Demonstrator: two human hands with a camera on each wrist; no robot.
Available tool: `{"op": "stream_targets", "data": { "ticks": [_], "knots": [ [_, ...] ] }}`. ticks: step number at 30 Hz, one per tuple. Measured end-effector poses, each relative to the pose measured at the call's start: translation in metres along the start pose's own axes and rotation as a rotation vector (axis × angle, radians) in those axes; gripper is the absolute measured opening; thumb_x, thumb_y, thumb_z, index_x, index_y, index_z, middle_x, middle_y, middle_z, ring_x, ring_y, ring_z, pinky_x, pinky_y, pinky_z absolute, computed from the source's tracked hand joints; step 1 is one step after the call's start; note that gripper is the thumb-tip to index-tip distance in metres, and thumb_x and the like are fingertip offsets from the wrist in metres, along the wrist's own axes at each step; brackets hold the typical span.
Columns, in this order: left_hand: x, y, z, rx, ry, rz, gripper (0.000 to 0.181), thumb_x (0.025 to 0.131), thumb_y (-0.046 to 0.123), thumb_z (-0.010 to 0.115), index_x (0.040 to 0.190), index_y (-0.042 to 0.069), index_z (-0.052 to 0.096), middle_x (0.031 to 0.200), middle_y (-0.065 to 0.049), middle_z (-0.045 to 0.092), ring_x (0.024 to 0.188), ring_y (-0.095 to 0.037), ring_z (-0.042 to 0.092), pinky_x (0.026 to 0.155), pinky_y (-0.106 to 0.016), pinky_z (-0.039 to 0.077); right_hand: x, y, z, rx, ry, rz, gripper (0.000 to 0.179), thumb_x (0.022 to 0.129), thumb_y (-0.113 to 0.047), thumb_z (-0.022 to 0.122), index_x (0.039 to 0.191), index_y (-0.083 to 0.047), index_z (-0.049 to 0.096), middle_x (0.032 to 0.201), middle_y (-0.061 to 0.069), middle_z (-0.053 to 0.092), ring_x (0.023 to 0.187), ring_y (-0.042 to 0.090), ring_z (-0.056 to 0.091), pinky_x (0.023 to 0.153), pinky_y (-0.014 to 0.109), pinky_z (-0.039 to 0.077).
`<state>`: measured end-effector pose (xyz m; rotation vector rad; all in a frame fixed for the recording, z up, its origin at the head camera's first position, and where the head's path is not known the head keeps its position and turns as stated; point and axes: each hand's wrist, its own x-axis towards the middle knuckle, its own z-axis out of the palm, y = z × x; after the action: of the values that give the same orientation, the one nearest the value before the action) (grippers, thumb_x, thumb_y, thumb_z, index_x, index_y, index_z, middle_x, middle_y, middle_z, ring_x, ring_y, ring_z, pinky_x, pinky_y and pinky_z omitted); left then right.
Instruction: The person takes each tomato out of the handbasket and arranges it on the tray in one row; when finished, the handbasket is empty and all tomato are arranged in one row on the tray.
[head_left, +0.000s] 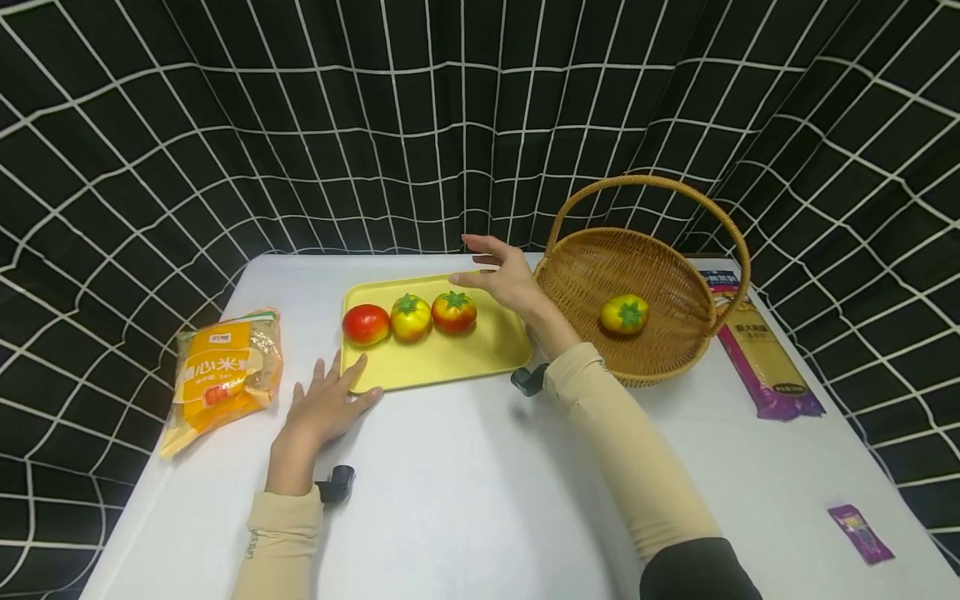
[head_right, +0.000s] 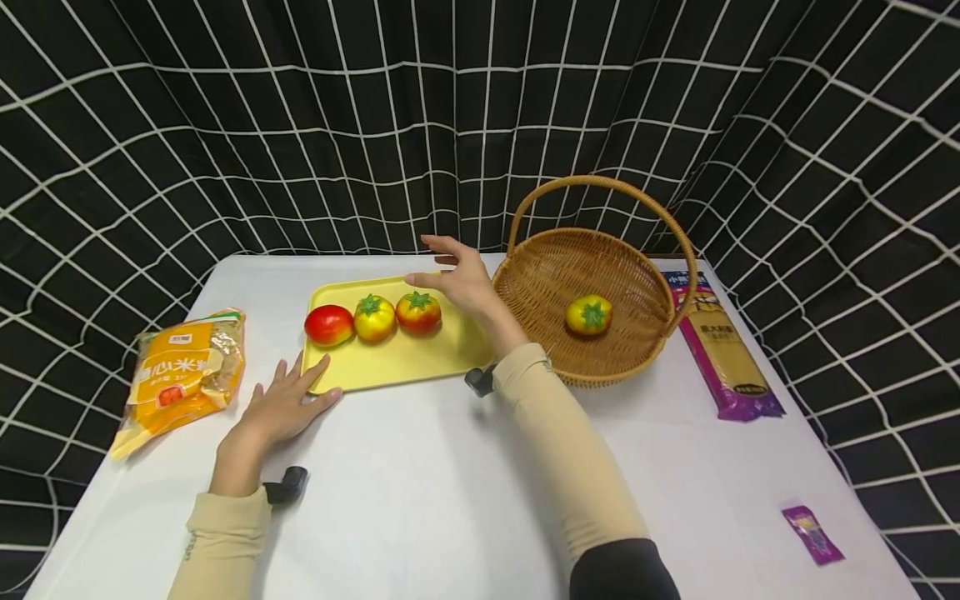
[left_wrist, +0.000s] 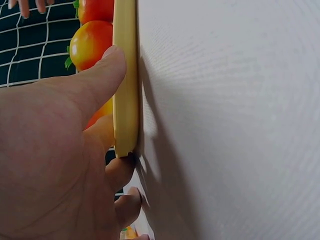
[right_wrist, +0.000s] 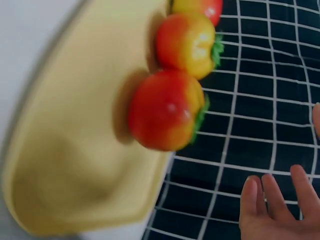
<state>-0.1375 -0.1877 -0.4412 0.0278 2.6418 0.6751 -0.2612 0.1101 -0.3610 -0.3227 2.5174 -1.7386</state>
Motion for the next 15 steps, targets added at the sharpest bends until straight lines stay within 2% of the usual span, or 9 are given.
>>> {"op": "stream_targets", "data": {
  "ticks": [4,9,15],
  "knots": [
    [0.001,-0.001,0.0,0.005,-0.002,-0.001,0.082,0.107,0.061,0.047,0.171,0.016,0.02,0.177,-0.024,-0.004,0.162,-0.053,-0.011,0.125,-0.076,-0.01,0.003,-0.014,-0.017,0.014,-0.026,-0.04,0.071,0.09,-0.019,0.087,0.154,-0.019,0.057,0.161,0.006,0.055,0.143,0.027,0.055,0.121,0.043,0.047],
    [0.001,-0.001,0.001,-0.003,0.01,0.0,0.082,0.106,0.06,0.048,0.171,0.017,0.021,0.177,-0.023,-0.003,0.162,-0.053,-0.01,0.125,-0.076,-0.01,0.006,-0.032,-0.047,0.002,-0.065,-0.089,0.07,0.091,-0.018,0.086,0.154,-0.02,0.056,0.161,0.005,0.054,0.145,0.027,0.053,0.122,0.045,0.045],
    [0.002,-0.002,0.001,0.0,0.01,0.0,0.084,0.106,0.063,0.047,0.171,0.017,0.022,0.177,-0.023,-0.003,0.162,-0.053,-0.009,0.125,-0.076,-0.01,0.004,-0.042,-0.086,-0.011,-0.097,-0.081,0.07,0.093,-0.018,0.083,0.156,-0.02,0.054,0.162,0.004,0.052,0.148,0.023,0.049,0.124,0.046,0.044]
  ]
}}
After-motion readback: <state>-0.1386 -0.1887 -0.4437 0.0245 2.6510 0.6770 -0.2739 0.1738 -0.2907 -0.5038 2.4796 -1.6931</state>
